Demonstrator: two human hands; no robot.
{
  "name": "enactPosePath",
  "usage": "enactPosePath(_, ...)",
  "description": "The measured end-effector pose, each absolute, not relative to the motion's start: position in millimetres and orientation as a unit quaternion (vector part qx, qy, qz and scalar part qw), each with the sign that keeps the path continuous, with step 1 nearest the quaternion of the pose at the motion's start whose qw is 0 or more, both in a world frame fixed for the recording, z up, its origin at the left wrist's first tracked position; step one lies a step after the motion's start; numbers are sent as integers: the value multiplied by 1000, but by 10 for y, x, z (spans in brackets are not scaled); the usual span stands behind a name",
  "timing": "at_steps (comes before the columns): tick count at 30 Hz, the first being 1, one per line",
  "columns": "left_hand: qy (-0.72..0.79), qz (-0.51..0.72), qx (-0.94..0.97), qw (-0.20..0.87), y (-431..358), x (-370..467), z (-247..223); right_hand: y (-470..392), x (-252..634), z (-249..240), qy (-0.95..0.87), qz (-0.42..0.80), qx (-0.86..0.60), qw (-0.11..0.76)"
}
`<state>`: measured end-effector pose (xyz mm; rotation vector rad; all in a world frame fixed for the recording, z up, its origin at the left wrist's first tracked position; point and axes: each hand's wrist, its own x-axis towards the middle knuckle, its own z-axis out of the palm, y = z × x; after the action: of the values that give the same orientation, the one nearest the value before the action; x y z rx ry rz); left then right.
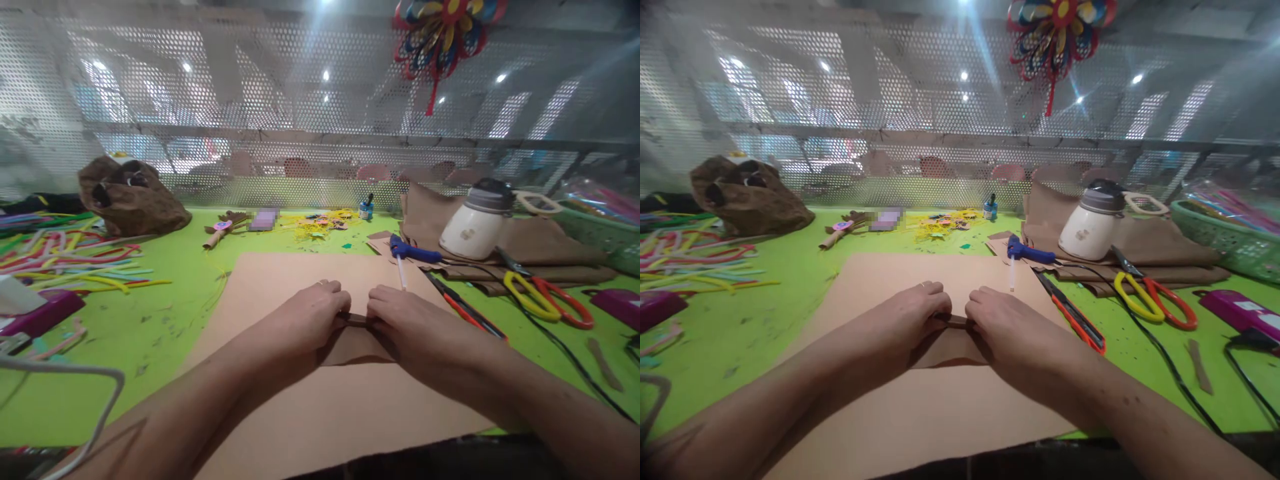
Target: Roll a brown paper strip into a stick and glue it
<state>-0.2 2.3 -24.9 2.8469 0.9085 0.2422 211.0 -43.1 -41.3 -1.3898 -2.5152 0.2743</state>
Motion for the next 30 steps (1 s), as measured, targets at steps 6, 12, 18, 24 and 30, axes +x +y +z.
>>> enactPosePath(6, 318, 54, 936, 139, 78, -141, -197, -461, 2148, -304, -879, 83, -457, 113)
enactPosePath(12, 345, 30, 928, 139, 107, -192, -187, -506, 2130, -262, -878, 69, -459, 112)
enactPosePath(18, 350, 59, 930, 100, -53, -153, -152, -458, 2115, -296, -884, 46, -455, 92)
enactPosePath(24, 341, 71, 932, 103, 14, -139, -170, -395, 2137, -434, -867, 54, -485, 99)
enactPosePath(30, 351, 64, 928, 110, 68, -131, -214, -431, 2131, -427, -862, 63, -491, 111)
